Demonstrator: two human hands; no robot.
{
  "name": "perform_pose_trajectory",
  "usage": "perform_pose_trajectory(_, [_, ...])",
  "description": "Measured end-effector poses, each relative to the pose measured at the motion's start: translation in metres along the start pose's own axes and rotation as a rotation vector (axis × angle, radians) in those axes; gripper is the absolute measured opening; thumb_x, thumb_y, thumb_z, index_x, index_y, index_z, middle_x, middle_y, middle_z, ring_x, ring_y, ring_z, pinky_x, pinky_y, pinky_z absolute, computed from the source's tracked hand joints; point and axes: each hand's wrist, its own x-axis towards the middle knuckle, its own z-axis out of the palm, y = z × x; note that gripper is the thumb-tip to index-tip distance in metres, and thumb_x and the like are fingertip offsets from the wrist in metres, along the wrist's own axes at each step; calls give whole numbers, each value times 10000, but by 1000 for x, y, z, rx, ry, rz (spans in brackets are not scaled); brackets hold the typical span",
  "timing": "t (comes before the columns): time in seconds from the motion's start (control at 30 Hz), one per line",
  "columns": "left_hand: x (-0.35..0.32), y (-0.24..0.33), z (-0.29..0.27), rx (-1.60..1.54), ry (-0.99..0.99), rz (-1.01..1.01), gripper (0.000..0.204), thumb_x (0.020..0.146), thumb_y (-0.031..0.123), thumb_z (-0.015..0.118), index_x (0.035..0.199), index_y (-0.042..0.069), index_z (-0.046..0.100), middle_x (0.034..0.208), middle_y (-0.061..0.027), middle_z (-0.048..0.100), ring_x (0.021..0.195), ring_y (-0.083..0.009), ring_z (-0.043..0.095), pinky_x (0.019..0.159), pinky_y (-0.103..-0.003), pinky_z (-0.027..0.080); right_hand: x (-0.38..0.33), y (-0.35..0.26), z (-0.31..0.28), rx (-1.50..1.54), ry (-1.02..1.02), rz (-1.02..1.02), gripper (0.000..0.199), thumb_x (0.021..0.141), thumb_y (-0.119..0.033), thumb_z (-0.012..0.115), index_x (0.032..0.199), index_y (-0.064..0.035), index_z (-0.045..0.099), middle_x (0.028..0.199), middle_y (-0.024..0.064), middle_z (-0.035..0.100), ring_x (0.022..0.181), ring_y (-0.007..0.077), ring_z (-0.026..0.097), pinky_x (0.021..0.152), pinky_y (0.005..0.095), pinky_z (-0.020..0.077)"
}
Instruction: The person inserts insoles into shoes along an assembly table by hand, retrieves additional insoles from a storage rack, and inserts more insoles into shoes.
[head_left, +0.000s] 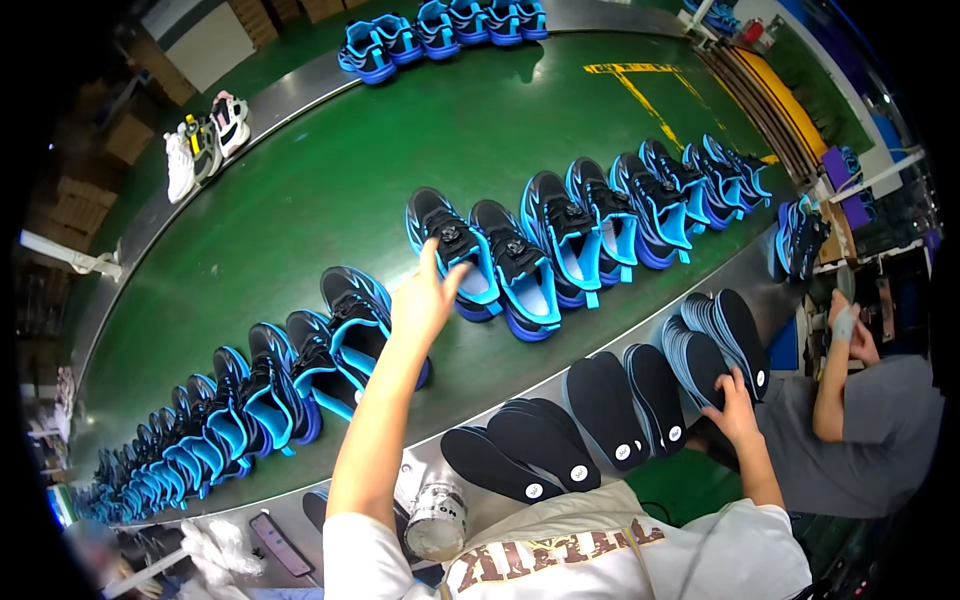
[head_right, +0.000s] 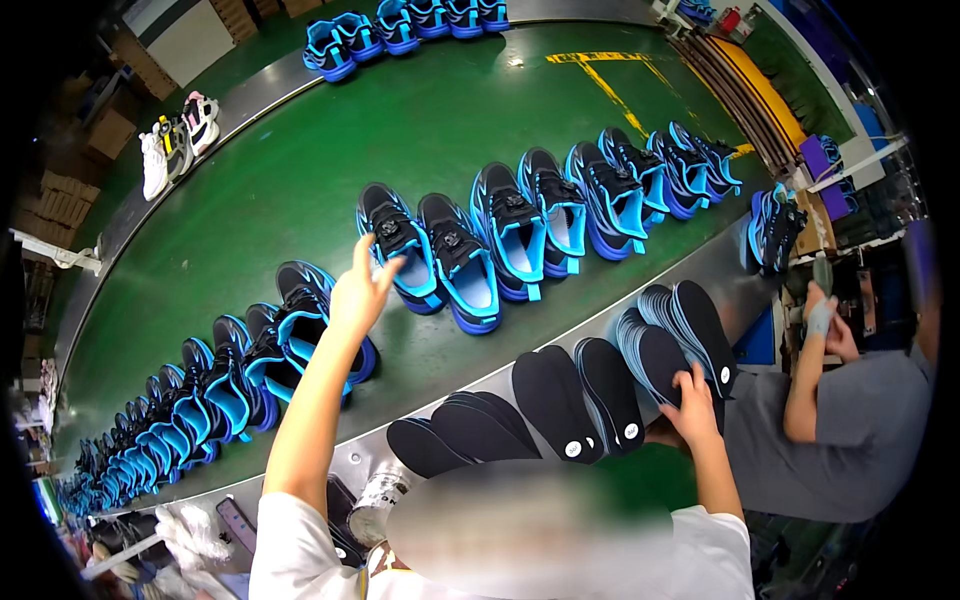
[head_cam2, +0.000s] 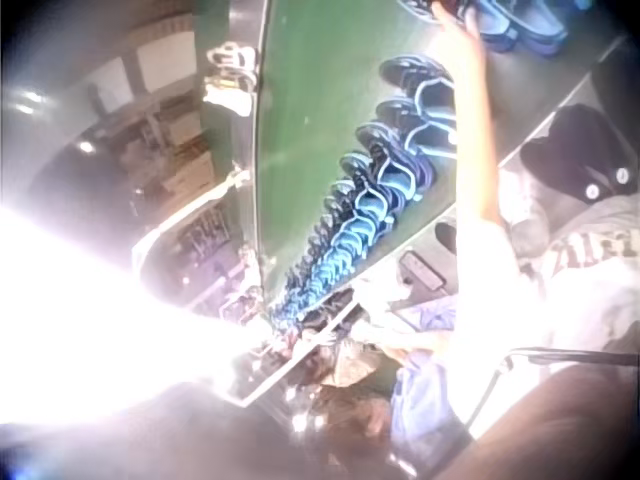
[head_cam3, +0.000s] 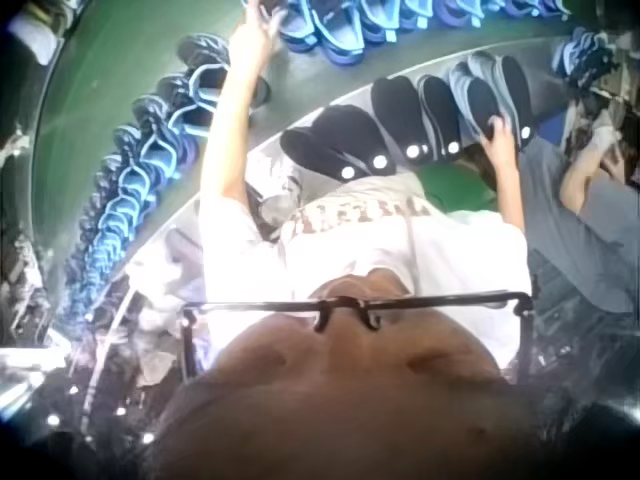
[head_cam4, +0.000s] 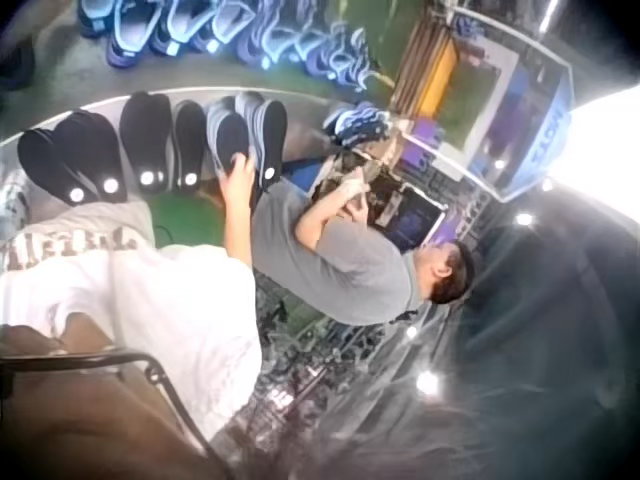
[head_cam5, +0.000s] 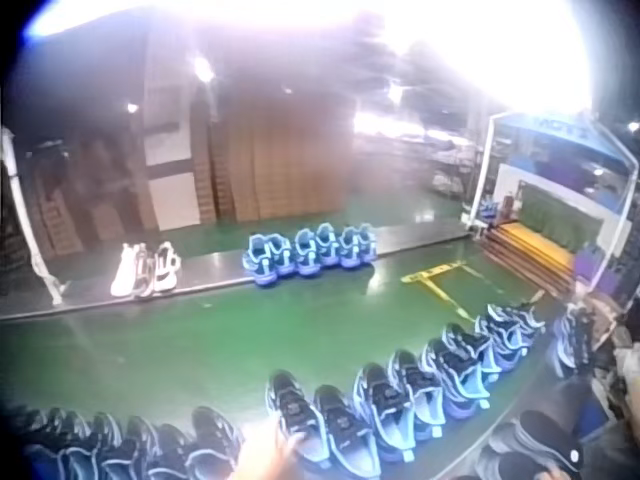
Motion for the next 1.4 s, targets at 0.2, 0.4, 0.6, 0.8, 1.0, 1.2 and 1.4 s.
perform_pose_trajectory(0.2, [47, -3, -21, 206, -91, 180, 476, 809, 454, 489, 1146, 118, 480, 728, -173, 617, 702, -345, 599, 622, -420, 476, -5, 17, -20, -212, 102, -241, 347, 582, -97, 728, 795, -44, 459, 1231, 200, 400, 1071, 365, 430, 917, 402, 345])
perform_pose_trajectory(0.4, [39, -20, -51, -190, -340, -205, 521, 773, 473, 511, 722, -36, 609, 657, -187, 592, 676, -276, 597, 635, -369, 442, 28, -131, -78, 224, 435, -536, 344, 595, -99, 702, 908, -18, 585, 1110, 165, 489, 901, 290, 517, 772, 325, 427])
perform_pose_trajectory(0.6, [-8, -22, -27, -358, -200, -266, 510, 842, 458, 453, 763, -34, 558, 666, -216, 569, 688, -319, 586, 633, -378, 433, 69, -276, -21, 59, 254, -1079, 89, 631, -108, 619, 670, -31, 600, 999, 137, 575, 748, 239, 525, 649, 327, 444])
perform_pose_trajectory(0.8, [-20, -23, -4, -513, -21, -391, 562, 853, 477, 443, 707, -60, 525, 589, -175, 527, 591, -215, 531, 573, -341, 413, 104, -346, 85, -164, 144, -945, 97, 680, -85, 533, 694, -9, 592, 954, 147, 555, 751, 251, 545, 625, 335, 470])
perform_pose_trajectory(1.0, [-20, -28, -10, -658, -41, -431, 521, 811, 448, 531, 798, -69, 589, 561, -104, 509, 572, -129, 478, 537, -286, 395, 105, -361, 98, -123, 4, -715, 235, 798, -217, 520, 889, -4, 559, 1019, 201, 519, 816, 318, 571, 666, 393, 491])
perform_pose_trajectory(1.2, [-23, -20, -22, -617, 9, -299, 494, 800, 396, 573, 936, -79, 585, 589, -46, 509, 561, -94, 448, 515, -256, 368, 117, -359, 38, -266, -445, -743, 251, 677, -229, 619, 802, -12, 628, 812, 184, 606, 828, 309, 581, 762, 359, 473])
perform_pose_trajectory(1.4, [-21, -29, -17, -706, -83, -243, 398, 859, 345, 520, 778, -42, 567, 581, 29, 428, 555, -49, 359, 476, -235, 307, 129, -361, 87, -336, -279, -922, 159, 700, -90, 537, 798, -9, 632, 913, 177, 560, 853, 306, 561, 749, 384, 473])
